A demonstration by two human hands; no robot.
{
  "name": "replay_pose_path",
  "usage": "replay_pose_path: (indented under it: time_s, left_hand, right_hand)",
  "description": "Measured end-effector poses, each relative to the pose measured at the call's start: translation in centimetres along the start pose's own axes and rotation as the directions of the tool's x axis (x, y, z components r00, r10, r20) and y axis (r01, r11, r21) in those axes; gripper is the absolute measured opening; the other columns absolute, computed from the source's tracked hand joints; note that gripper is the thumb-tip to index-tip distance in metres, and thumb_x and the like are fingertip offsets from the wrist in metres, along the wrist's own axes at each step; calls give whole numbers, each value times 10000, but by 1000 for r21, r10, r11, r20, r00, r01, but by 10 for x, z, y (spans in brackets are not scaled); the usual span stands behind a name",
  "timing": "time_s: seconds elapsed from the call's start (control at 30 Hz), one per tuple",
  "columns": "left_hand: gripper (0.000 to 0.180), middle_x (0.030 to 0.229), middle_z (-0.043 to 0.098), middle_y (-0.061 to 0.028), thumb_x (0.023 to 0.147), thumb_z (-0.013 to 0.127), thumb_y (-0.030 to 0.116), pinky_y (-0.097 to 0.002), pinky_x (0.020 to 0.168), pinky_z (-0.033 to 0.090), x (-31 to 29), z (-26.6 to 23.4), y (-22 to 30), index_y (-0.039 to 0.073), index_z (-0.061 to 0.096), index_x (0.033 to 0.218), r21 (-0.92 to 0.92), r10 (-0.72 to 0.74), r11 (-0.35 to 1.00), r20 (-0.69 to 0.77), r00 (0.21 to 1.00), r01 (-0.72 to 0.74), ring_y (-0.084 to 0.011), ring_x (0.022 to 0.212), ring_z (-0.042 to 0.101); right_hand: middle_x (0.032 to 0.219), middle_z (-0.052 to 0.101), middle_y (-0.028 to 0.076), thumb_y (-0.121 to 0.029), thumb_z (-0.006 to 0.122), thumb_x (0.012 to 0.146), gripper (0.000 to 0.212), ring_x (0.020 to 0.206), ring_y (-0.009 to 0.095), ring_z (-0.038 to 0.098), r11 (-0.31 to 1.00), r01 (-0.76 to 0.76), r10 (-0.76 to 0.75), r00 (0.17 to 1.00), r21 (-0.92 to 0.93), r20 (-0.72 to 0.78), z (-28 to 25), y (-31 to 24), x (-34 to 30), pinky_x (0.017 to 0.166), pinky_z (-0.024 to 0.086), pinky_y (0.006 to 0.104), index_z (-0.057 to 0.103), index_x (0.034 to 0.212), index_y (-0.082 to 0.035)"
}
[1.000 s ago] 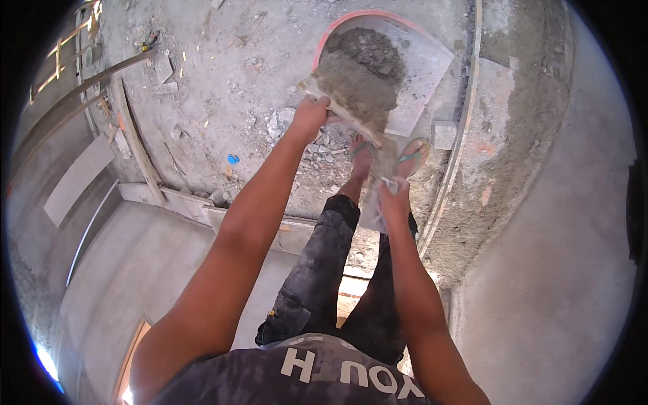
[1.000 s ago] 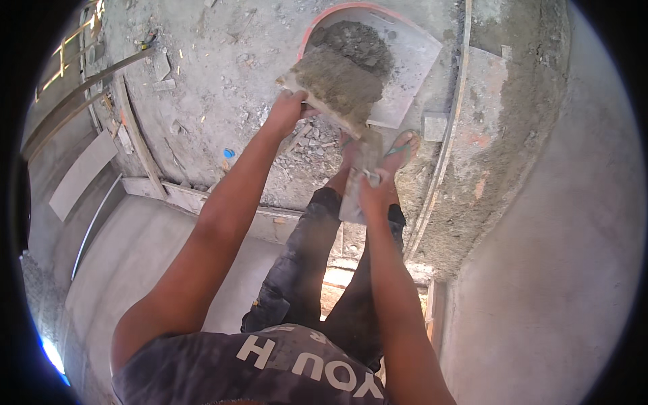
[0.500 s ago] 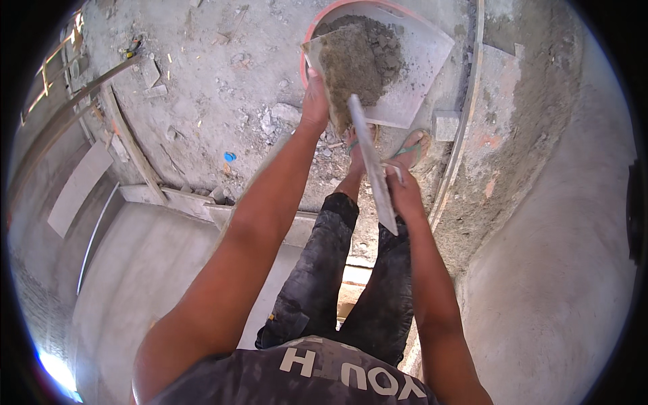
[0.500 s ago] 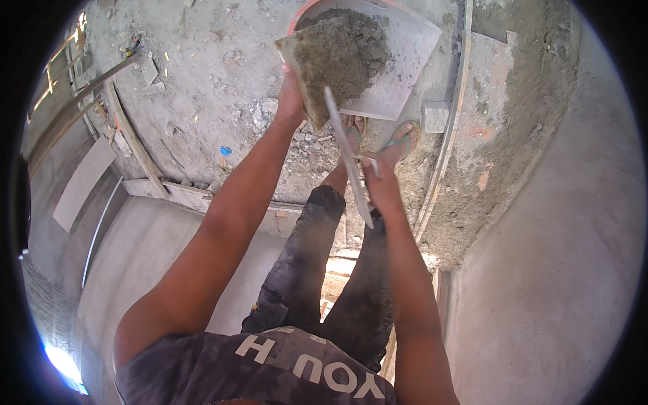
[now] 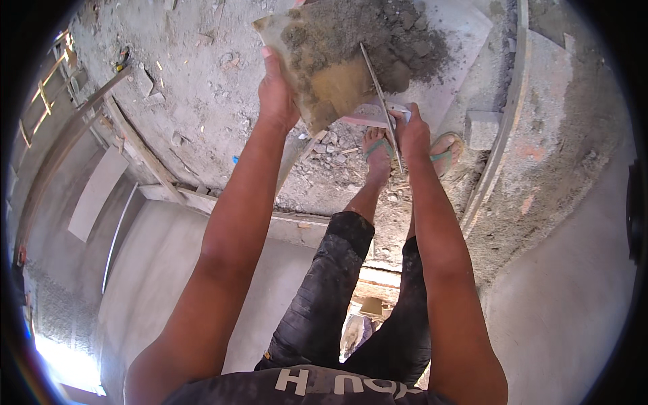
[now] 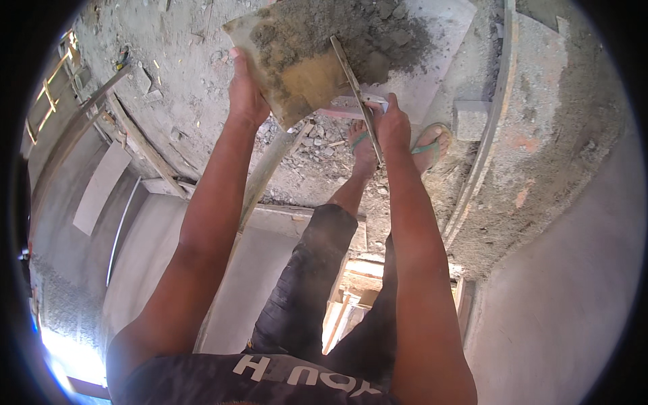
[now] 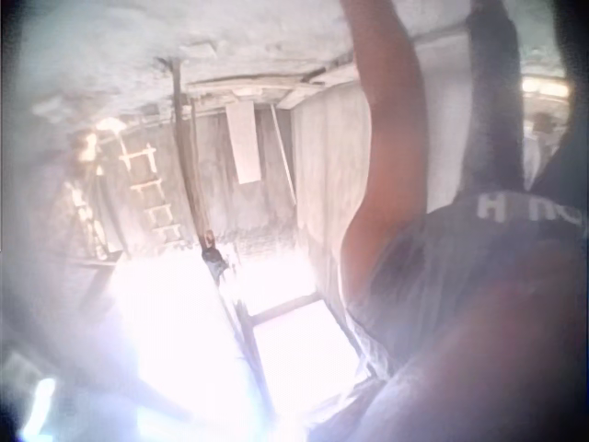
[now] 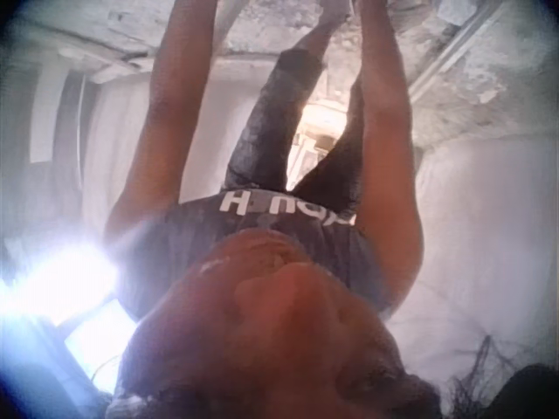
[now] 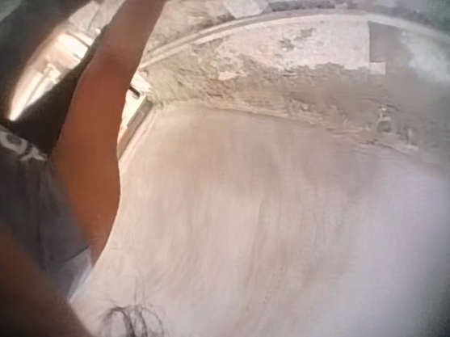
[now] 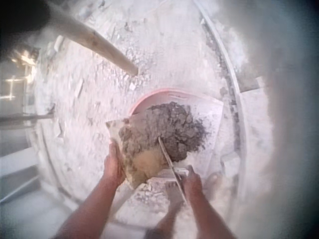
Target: The person applies wet concrete to a vertical concrete pillar and adjacent wall. They use a trowel to scoop concrete from a handheld tray and spread it onto the surfaces, then use a wooden board to level and smooth the applied plaster.
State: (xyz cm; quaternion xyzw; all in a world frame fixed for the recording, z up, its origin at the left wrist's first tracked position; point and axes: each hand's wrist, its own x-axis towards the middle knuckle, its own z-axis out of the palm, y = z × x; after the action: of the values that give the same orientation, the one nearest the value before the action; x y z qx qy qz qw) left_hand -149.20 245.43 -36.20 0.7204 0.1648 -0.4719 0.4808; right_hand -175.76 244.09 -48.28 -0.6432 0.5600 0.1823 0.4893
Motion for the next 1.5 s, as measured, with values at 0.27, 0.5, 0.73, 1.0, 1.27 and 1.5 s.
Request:
replay_pose_path:
  time_s: [0.27, 0.5, 0.73, 1.0, 1.27, 1.5]
  left_hand:
    - [870, 1289, 508, -182, 921, 384, 692, -401, 1005, 431, -20, 6, -4, -34, 345, 1398, 189, 71, 978, 98, 993, -88, -302, 1194, 501]
    - [656, 1364, 475, -151, 998, 327, 545, -448, 1063, 382, -15, 14, -9, 52, 343, 1430, -359, 24, 933, 151, 988, 32, -308, 1255, 468]
    - [542, 1316, 504, -154, 915, 588, 91, -403, 986, 462, 7, -23, -17, 33, 344, 1396, -84, 118, 991, 145, 982, -107, -278, 1191, 527]
    - [552, 1245, 532, -173, 883, 557, 36, -345, 953, 458, -42, 6, -30, 5, 324, 1383, 470, 290, 834, 72, 954, -289, -230, 1104, 562]
    - [502, 1176, 593, -212, 863, 537, 48, -370, 963, 445, -44, 60, -29, -53, 386, 1330, 355, 383, 850, 89, 919, -389, -291, 1085, 593]
    - [587, 1253, 524, -184, 862, 550, 20, -353, 929, 474, -54, 8, -8, 9, 304, 1395, 236, 234, 943, 34, 972, -235, -244, 1109, 567]
  right_hand:
    - [843, 665, 253, -416, 576, 935, 465, 812, 444, 648, 924, 95, -102, 995, 371, -1, -33, -66, -93, 673, 501, 505, 515, 1207, -44]
    - [785, 662, 237, -501, 588, 905, 462, 778, 447, 652, 971, 117, -119, 993, 207, -1, -42, -107, -27, 634, 505, 520, 557, 1115, -90]
    - [730, 647, 244, -607, 537, 888, 550, 747, 447, 647, 983, 182, -176, 977, 35, -121, -10, -114, 19, 610, 501, 521, 548, 1035, -77]
    - [783, 664, 248, -601, 549, 885, 564, 777, 444, 657, 972, -21, 20, 1000, 233, 4, -44, -115, -23, 644, 508, 512, 544, 1050, -62]
    - [961, 672, 262, -594, 531, 889, 631, 975, 433, 637, 993, -53, 66, 990, 108, -126, -51, -72, 134, 820, 494, 498, 602, 1108, -6]
    - [877, 673, 255, -543, 524, 918, 530, 842, 435, 660, 979, 26, -51, 992, 201, 117, -72, -106, -26, 702, 510, 501, 557, 1125, -57]
